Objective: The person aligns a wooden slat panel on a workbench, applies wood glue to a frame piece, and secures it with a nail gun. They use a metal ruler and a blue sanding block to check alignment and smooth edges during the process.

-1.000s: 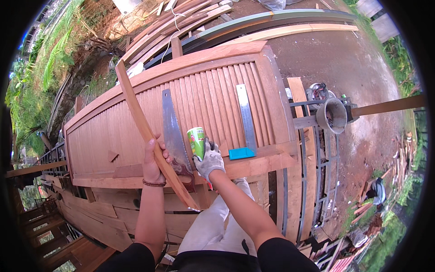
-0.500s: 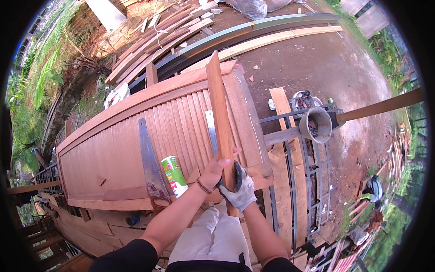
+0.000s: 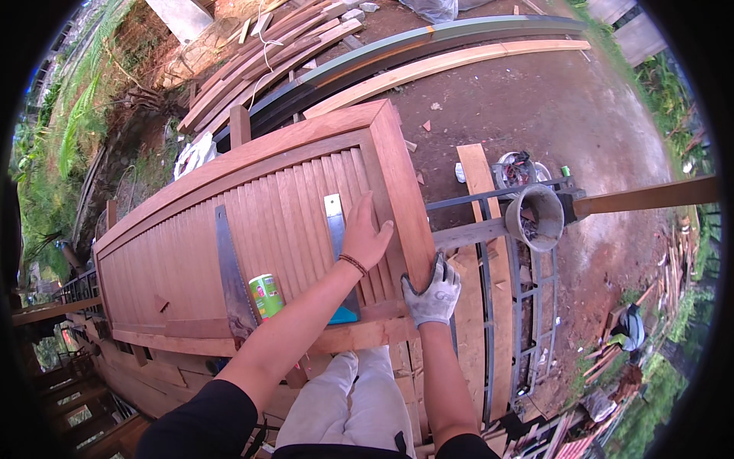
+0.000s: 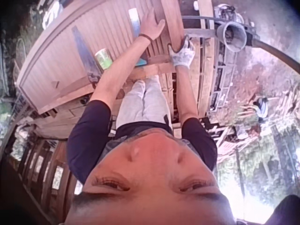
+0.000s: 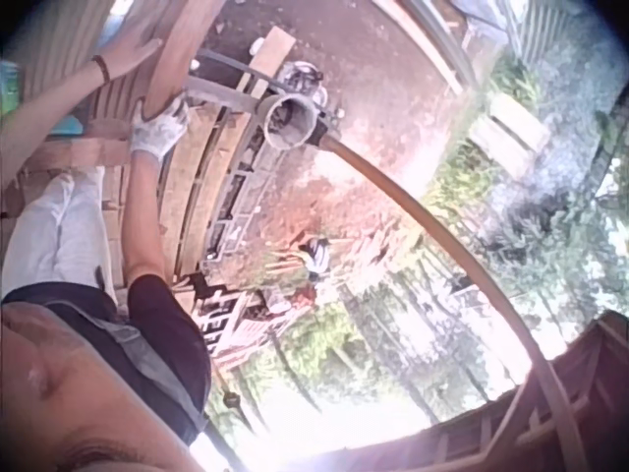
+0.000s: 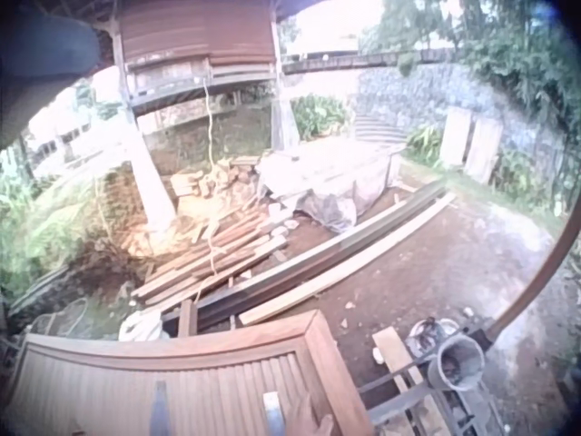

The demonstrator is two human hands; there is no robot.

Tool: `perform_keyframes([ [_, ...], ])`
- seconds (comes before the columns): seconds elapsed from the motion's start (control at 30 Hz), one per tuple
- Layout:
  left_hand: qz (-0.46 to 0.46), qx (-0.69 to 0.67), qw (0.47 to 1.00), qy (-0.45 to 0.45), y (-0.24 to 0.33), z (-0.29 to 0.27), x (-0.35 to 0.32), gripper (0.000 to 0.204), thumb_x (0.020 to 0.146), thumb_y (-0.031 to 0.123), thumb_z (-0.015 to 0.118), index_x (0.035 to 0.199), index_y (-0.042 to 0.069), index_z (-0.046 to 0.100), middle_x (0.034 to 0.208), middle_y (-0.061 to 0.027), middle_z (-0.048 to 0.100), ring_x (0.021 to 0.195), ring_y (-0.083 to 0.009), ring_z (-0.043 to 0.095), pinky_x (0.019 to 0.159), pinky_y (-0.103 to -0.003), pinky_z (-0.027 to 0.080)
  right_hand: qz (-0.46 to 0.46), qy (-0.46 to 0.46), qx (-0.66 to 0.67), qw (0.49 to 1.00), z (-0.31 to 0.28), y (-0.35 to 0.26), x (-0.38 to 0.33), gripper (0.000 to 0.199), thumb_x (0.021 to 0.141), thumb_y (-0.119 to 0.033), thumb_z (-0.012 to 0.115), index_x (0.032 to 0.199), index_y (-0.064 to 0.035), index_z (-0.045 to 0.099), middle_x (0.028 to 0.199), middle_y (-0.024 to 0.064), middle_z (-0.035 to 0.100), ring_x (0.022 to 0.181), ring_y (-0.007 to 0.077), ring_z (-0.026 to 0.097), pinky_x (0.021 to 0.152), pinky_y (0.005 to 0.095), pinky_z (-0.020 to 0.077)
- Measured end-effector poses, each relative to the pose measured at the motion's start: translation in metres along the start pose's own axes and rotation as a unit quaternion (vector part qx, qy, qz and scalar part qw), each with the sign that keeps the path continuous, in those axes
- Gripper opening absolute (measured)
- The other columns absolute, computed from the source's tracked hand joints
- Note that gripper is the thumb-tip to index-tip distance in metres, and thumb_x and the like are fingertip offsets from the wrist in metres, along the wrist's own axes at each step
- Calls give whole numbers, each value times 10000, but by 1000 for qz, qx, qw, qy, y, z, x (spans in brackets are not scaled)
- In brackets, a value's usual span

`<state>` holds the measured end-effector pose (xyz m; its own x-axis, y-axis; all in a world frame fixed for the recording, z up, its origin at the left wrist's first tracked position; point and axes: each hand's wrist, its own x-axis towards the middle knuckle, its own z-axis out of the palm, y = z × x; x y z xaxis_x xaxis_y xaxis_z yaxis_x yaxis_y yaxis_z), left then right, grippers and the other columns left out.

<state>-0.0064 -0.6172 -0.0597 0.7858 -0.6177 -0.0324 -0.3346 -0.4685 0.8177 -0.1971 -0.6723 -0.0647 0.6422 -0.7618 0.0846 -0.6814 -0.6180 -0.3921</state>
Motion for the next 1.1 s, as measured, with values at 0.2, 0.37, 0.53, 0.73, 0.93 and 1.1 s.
perform_keyframes([
  [0.2, 176, 169, 968, -65, 8, 9, 42, 775, 778, 119, 661, 1475, 2, 341, 1536, -220, 331, 1456, -363, 282, 1203, -473, 237, 20, -9, 3, 1000, 15, 0, 12, 901, 664, -398, 827, 1392, -20, 454, 1229, 221, 571, 1127, 411, 527, 988, 521, 425],
  [0.37, 339, 290, 863, -236, 16, 1, 78, 819, 752, 87, 651, 1511, 112, 345, 1588, -73, 310, 1507, -292, 192, 1217, -546, 176, 19, -3, -3, 1000, 22, 0, 19, 895, 671, -420, 819, 1390, -25, 460, 1223, 205, 564, 1131, 398, 522, 992, 525, 419],
  [0.53, 360, 364, 790, -337, 19, 6, 96, 814, 773, 67, 655, 1516, 209, 356, 1596, -16, 306, 1514, -275, 174, 1220, -568, 161, 30, -13, 10, 999, 29, 6, 22, 877, 672, -424, 821, 1373, -27, 474, 1234, 206, 561, 1134, 397, 520, 998, 524, 416],
  [0.73, 360, 379, 764, -379, 16, 10, 103, 703, 796, 74, 664, 1447, 244, 459, 1581, -9, 330, 1515, -273, 170, 1219, -570, 172, 27, -15, 1, 1000, 28, 0, 24, 869, 671, -416, 828, 1365, -26, 480, 1247, 208, 560, 1145, 397, 517, 1002, 519, 416],
  [0.93, 343, 389, 751, -410, 24, 13, 113, 634, 788, 58, 683, 1374, 239, 524, 1499, -22, 413, 1498, -277, 216, 1198, -586, 225, 29, -21, 5, 999, 30, -2, 26, 844, 700, -456, 798, 1362, -31, 491, 1243, 191, 557, 1144, 384, 508, 1012, 524, 400],
  [1.1, 345, 388, 739, -429, 25, 16, 114, 637, 771, 40, 706, 1354, 235, 538, 1439, -26, 458, 1467, -279, 279, 1172, -591, 280, 32, -49, 37, 998, 15, 2, 22, 796, 741, -467, 784, 1350, -35, 508, 1266, 205, 558, 1166, 392, 503, 1024, 529, 390],
])
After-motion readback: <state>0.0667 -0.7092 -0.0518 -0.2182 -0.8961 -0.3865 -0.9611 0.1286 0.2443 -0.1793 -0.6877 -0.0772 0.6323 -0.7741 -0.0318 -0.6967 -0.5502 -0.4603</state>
